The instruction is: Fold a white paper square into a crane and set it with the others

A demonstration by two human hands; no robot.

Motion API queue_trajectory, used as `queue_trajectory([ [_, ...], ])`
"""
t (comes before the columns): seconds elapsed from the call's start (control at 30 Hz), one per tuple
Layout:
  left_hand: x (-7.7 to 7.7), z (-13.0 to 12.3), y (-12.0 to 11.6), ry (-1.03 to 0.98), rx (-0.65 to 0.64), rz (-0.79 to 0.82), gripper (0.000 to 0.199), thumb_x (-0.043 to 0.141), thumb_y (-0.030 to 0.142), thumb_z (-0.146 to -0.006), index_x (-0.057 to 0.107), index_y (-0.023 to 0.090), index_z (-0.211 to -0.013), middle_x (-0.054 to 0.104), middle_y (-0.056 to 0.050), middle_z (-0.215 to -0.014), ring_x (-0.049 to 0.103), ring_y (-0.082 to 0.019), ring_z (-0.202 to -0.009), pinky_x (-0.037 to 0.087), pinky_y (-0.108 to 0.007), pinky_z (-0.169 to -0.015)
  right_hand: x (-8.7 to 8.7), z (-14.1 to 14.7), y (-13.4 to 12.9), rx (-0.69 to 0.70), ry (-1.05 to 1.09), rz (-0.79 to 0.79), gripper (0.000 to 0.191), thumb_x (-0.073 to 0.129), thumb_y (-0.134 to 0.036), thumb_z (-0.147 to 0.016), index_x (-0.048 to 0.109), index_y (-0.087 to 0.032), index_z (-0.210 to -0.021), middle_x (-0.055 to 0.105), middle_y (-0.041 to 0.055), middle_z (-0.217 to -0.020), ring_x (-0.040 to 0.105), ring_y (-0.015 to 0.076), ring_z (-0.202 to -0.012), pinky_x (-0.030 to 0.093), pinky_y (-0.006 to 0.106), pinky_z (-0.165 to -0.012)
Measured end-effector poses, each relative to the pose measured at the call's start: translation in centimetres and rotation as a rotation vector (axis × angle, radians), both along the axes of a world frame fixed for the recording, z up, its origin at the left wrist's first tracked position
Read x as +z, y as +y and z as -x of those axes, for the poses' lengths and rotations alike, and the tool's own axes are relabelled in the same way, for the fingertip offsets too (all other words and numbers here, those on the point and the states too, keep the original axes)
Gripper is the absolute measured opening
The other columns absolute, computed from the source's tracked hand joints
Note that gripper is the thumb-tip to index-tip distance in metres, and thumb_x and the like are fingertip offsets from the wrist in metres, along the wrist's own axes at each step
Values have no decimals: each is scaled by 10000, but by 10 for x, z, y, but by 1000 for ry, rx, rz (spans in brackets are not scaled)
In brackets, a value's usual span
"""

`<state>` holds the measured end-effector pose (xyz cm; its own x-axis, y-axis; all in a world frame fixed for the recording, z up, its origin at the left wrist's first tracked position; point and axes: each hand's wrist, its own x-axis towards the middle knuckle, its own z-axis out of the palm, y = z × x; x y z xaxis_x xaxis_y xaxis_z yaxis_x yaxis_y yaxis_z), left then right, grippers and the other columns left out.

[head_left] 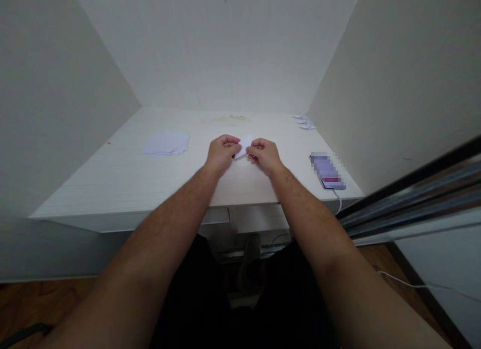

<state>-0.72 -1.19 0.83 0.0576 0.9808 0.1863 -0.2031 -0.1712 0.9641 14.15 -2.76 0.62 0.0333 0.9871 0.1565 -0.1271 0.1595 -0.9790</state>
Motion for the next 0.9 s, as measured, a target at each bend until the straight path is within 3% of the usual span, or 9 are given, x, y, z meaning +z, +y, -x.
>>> queue_trajectory([
  [0.2,-1,0,-1,0,-9,11,249,759,148,-541,617,171,-745,616,26,-581,539,-95,-502,406,-227,-509,0,2,0,-77,-27,-22,196,731,-232,-620,577,-183,-731,581,-59,-488,498,78,-407,370,196,-402],
  [0.73,-4,0,1,39,-35,-89,215,785,171,-551,647,169,-717,672,11,-682,572,-98,-596,447,-245,-608,-3,1,2,-88,-85,-57,242,731,-270,-604,544,-208,-745,625,-39,-569,558,104,-497,396,199,-432],
  [0.9,-9,2,5,51,-26,-138,146,743,141,-575,669,168,-698,729,-57,-902,654,-158,-795,514,-329,-788,-6,1,3,-72,-78,-95,199,704,-244,-586,562,-201,-719,669,-20,-695,533,89,-513,409,204,-428],
])
